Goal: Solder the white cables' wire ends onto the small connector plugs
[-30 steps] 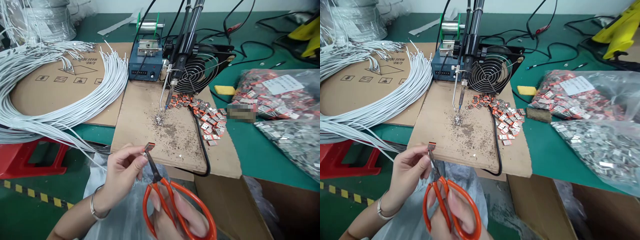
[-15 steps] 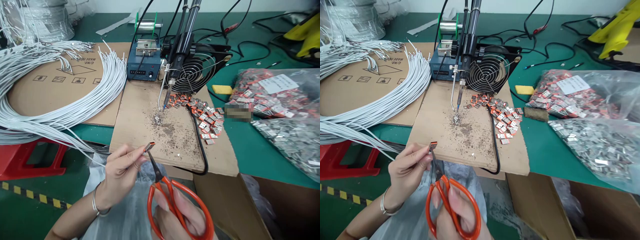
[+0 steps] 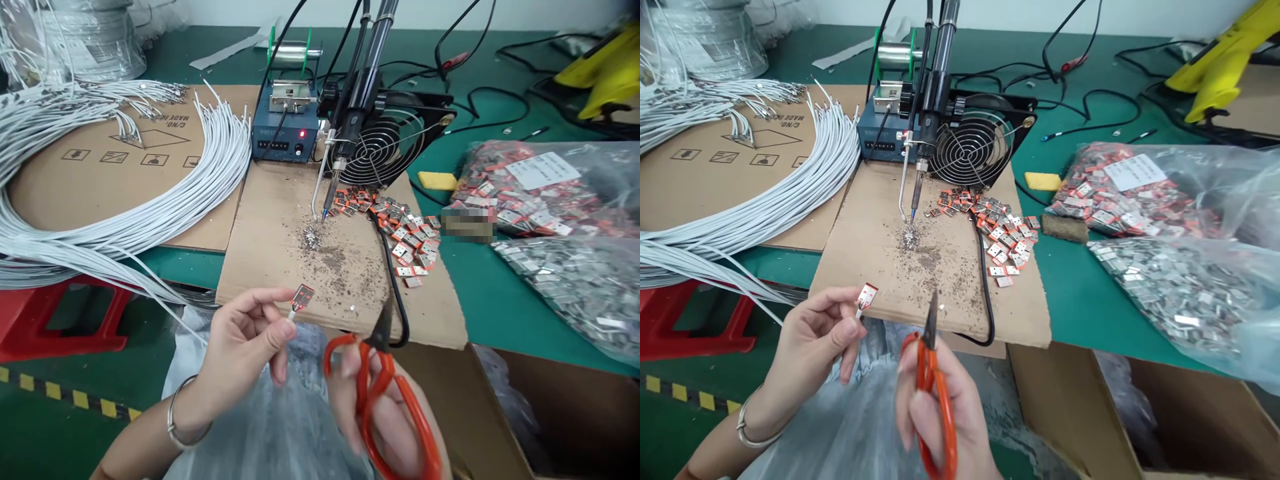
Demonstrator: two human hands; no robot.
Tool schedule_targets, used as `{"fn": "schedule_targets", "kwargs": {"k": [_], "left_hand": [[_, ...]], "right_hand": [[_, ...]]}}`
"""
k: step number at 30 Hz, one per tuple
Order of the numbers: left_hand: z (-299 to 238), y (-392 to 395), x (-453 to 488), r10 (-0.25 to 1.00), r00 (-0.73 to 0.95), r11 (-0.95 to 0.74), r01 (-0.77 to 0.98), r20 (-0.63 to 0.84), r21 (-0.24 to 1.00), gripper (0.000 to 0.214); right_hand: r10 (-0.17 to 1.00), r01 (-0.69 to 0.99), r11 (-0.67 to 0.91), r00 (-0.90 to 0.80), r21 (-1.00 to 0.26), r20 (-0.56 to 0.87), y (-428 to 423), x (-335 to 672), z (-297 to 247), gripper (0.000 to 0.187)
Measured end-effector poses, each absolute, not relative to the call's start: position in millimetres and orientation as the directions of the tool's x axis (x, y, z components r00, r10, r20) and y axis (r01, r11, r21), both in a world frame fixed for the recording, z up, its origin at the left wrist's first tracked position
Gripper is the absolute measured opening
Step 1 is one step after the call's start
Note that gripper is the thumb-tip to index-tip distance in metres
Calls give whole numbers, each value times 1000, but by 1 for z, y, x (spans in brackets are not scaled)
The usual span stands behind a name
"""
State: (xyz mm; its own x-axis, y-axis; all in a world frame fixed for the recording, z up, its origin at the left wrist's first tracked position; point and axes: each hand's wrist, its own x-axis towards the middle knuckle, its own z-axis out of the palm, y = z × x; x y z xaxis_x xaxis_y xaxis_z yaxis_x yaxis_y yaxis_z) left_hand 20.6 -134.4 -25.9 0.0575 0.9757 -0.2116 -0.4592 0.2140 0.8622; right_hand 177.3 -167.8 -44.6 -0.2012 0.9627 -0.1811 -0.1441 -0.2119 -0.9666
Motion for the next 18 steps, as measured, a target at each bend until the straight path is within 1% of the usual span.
{"fn": "schedule_targets", "kwargs": {"k": [2,3,5,6,8,11,15,18], "left_hand": [[-25,-135,21,970,76,240,-452,-231,859,15],[-24,-136,22,968,81,249,-442,-238,862,15],[-23,-137,23,964,87,263,-421,-250,868,15],[-22,-138,24,963,90,267,-414,-253,870,14],[-23,-139,26,961,101,275,-417,-257,866,15],[-26,-139,26,953,149,304,-466,-265,831,17],[-31,-136,24,940,251,334,-551,-231,765,19],[-34,-134,23,935,279,345,-577,-219,740,19]], "right_hand": [[988,-135,-129,-100,-982,-116,-155,171,-38,15],[996,-125,-80,-54,-989,-74,-149,167,-35,10],[1000,-104,13,10,-994,12,-137,161,-29,15],[999,-101,40,15,-994,39,-132,158,-27,15],[999,-95,48,10,-994,47,-126,155,-25,7],[999,-92,34,-20,-995,36,-122,154,-24,15],[998,-88,41,-33,-995,44,-123,157,-26,13],[998,-69,56,-24,-996,57,-123,158,-27,13]]}}
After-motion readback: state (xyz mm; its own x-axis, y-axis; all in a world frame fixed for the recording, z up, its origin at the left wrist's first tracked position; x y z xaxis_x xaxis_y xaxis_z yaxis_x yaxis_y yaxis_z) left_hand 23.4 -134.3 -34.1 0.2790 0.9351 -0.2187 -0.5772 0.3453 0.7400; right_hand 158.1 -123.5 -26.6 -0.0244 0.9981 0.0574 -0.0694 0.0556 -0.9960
